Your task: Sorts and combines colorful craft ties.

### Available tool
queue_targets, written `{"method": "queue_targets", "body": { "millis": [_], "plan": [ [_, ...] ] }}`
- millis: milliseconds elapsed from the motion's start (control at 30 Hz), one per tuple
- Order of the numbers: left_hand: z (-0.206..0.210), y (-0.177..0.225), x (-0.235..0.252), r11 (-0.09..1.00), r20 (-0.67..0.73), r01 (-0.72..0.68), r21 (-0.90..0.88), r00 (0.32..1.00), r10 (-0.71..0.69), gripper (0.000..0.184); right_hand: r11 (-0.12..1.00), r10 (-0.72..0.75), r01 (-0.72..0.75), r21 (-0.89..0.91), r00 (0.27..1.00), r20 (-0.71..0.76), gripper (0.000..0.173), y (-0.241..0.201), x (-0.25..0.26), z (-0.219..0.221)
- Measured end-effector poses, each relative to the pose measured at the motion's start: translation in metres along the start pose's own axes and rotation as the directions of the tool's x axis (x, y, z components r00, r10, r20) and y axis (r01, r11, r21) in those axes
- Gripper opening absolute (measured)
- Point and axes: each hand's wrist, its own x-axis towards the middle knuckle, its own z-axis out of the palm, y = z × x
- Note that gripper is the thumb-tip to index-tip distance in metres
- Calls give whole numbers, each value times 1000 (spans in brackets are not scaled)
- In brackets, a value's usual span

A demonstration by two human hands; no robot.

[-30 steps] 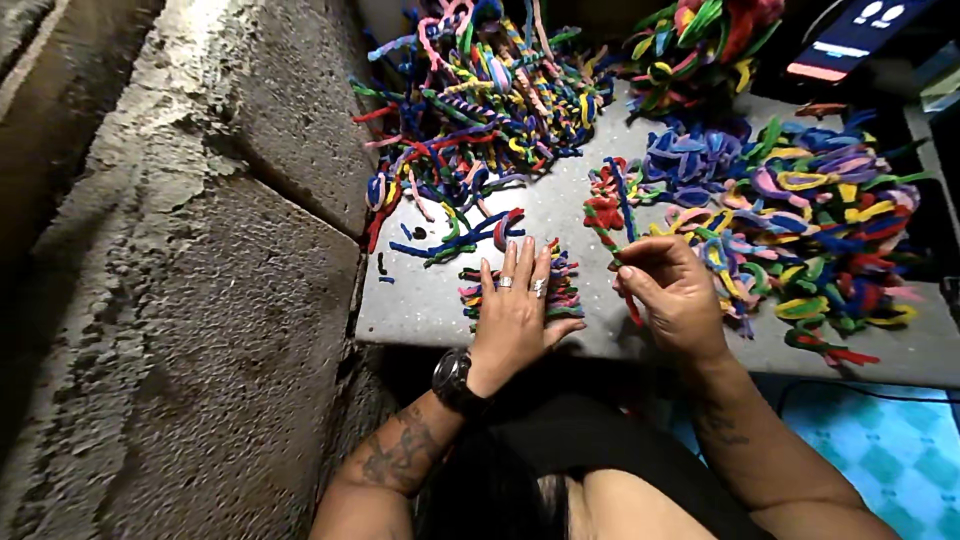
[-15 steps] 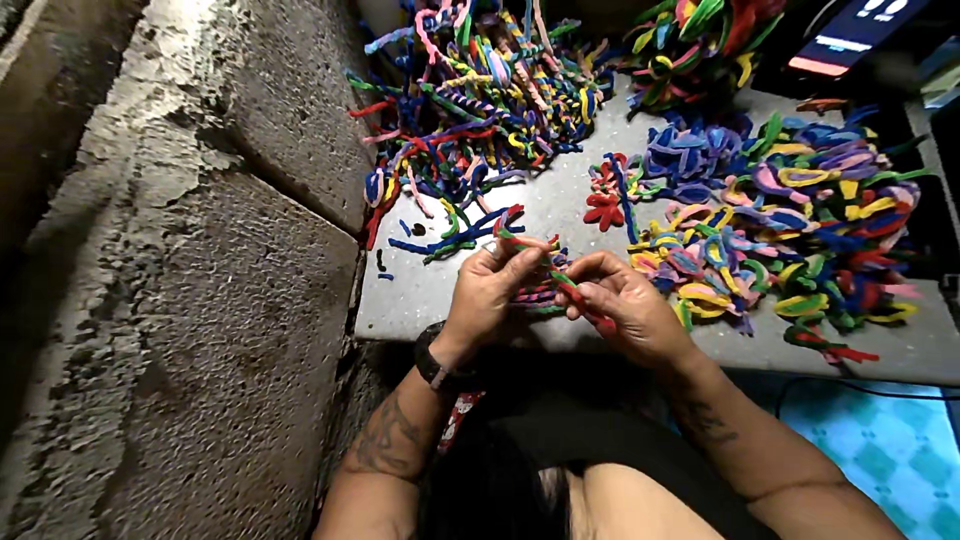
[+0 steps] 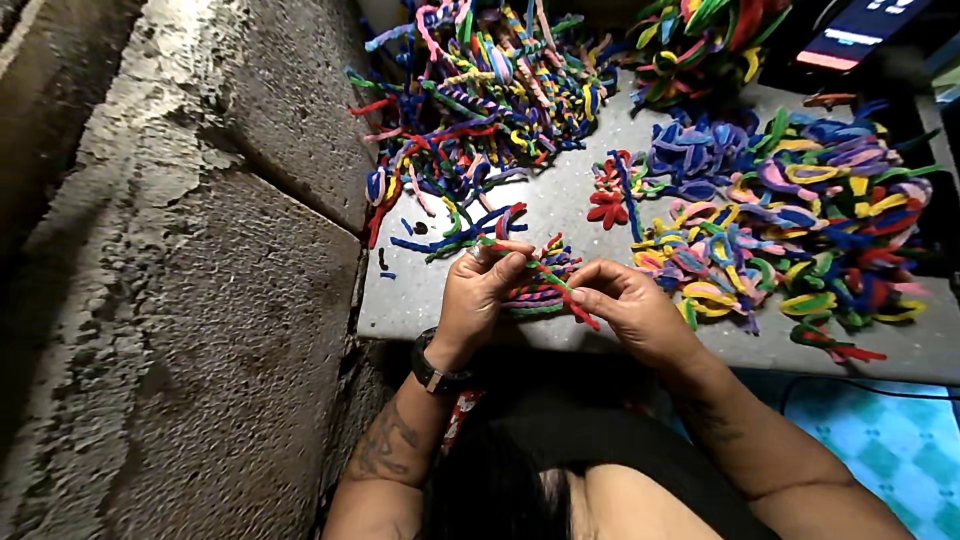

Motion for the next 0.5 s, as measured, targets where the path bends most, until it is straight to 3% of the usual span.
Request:
{"method": "queue_targets", "body": {
  "millis": [67, 133, 233, 300, 367, 433, 500],
  "plan": [
    [-2, -2, 0, 1000, 12, -20, 24, 1000, 20, 16, 990, -63, 60, -127, 998, -20, 8, 1, -1, -1],
    [-5, -5, 0, 994, 45, -71, 81, 997, 67, 16, 912, -213, 188, -363, 977, -29, 8, 3, -1, -2],
    [-6, -8, 1, 967, 96, -182, 176, 981, 167, 15, 613, -507, 371, -697, 862, 14, 12, 8, 0, -6],
    [-3, -11, 1, 918, 90, -272, 288, 962, 257, 12, 412, -650, 403, -817, 758, 46, 10, 7, -2, -5],
    [0, -15, 2, 857, 68, -359, 371, 930, 361, 10, 317, -726, 431, -845, 683, 76, 8, 5, -7, 2],
    [5, -18, 1, 874, 19, -369, 316, 924, 383, 11, 374, -724, 487, -789, 685, 80, 7, 9, -14, 14],
    [11, -18, 0, 939, -41, -318, 127, 945, 326, 11, 582, -643, 517, -628, 765, 35, 8, 17, -14, 24]
  ]
}}
